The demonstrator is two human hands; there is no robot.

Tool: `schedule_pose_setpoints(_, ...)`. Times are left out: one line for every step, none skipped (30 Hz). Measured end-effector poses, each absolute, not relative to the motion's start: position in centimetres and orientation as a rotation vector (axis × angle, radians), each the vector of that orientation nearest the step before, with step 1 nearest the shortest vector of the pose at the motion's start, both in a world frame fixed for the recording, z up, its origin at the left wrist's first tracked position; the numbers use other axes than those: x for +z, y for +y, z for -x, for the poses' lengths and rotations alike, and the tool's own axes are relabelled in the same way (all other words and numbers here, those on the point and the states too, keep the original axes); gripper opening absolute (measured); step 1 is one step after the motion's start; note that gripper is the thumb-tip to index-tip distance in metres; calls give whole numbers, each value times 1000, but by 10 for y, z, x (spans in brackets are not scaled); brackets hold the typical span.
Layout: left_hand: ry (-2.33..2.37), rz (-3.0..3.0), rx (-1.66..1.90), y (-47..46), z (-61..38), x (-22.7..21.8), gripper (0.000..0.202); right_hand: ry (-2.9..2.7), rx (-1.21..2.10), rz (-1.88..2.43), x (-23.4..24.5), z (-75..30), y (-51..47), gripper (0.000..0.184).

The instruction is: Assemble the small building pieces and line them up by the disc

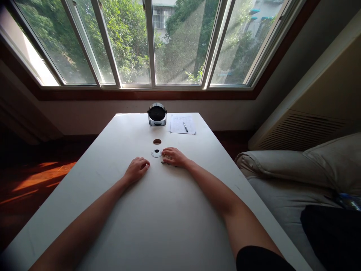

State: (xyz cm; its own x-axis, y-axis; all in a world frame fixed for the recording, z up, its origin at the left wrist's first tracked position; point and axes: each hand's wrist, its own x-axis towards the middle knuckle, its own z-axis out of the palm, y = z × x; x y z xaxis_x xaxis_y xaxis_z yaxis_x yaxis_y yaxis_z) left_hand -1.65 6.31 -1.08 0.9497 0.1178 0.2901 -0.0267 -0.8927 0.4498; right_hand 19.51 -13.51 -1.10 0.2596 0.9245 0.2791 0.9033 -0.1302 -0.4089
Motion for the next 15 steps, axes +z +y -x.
schedule_pose_setpoints(66,-2638,434,63,17,-11,18,-1637,52,2014,-13,-188,-135,38)
schedule_pose_setpoints(70,-2633,443,63,16,-11,19,-1614,41,1989,-14,-180,-134,33)
schedule_pose_setpoints(84,-2624,456,64,16,-11,20,-1582,21,1971,-16,-171,-132,29)
schedule_pose_setpoints(112,-2612,474,65,16,-12,22,-1552,2,1966,-19,-161,-129,27)
schedule_pose_setpoints(151,-2596,493,67,16,-12,23,-1519,-9,1970,-21,-152,-124,25)
schedule_pose_setpoints(201,-2576,512,69,16,-13,24,-1469,-13,1979,-22,-142,-118,23)
schedule_pose_setpoints(252,-2555,529,71,16,-14,24,-1400,-8,1987,-24,-132,-111,23)
schedule_pose_setpoints(296,-2536,542,73,16,-15,24,-1332,3,1993,-25,-123,-105,24)
schedule_pose_setpoints(324,-2522,549,74,16,-16,24,-1276,20,1993,-26,-116,-98,25)
schedule_pose_setpoints(336,-2514,551,76,16,-17,24,-1235,30,1985,-26,-112,-93,26)
schedule_pose_setpoints(332,-2513,548,77,17,-17,23,-1213,36,1973,-26,-110,-89,27)
schedule_pose_setpoints(314,-2517,543,77,18,-17,23,-1198,30,1962,-26,-112,-87,28)
schedule_pose_setpoints(287,-2524,539,76,19,-17,22,-1182,11,1957,-25,-117,-88,28)
schedule_pose_setpoints(254,-2531,534,74,19,-17,22,-1160,-16,1961,-24,-125,-90,29)
schedule_pose_setpoints(216,-2538,529,71,20,-16,24,-1106,-64,1977,-22,-137,-94,30)
